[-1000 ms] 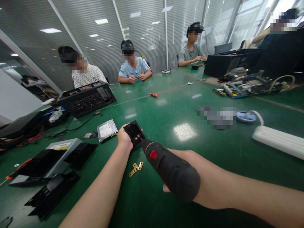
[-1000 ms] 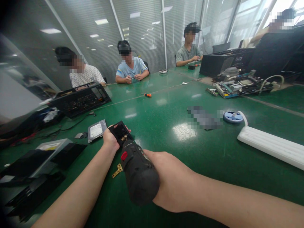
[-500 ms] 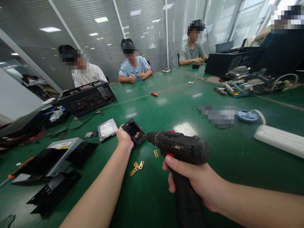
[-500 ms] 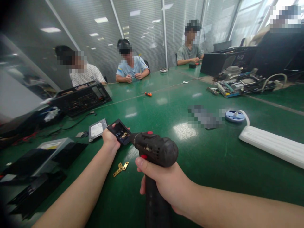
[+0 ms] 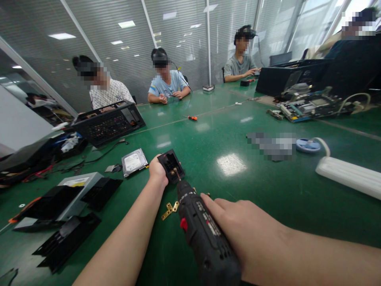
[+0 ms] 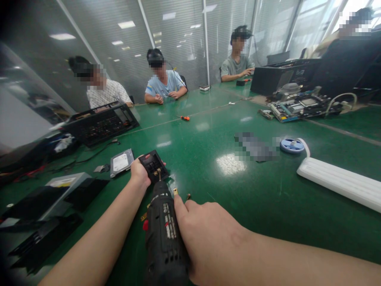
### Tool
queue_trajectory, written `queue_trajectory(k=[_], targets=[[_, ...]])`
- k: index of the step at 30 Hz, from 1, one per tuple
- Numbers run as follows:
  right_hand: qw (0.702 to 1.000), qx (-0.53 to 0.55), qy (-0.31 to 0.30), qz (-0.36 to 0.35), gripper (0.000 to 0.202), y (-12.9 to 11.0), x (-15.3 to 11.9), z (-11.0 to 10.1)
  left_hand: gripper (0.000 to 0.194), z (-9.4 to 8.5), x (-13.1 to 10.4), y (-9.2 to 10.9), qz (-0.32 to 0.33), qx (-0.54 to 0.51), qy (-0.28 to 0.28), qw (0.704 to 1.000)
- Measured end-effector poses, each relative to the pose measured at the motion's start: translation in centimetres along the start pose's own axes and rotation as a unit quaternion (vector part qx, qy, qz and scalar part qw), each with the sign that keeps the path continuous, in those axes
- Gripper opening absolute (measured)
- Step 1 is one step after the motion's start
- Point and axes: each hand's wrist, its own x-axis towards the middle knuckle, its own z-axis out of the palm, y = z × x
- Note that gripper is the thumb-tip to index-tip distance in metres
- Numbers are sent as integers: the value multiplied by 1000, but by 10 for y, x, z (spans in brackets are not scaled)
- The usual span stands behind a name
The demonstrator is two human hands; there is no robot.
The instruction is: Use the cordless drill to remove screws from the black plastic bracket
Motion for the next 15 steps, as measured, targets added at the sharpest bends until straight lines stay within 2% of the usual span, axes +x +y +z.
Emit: queue_trajectory(k=[3,5,8,10,13,15], targets=[[988,-142,-65,-17,91,-5,2,2,16,2,-2,1,10,47,8,999],[988,-142,-66,-13,87,-7,2,1,16,1,-1,1,12,43,11,999],[999,-36,-20,16,75,-4,1,-5,18,-1,1,1,6,30,14,999],[997,70,12,14,57,0,1,-10,19,-2,2,1,0,26,13,1000],[975,213,57,-18,24,8,5,-18,16,-2,4,0,10,24,19,999],[961,261,81,-31,18,13,10,-21,15,-3,7,0,32,27,26,999]])
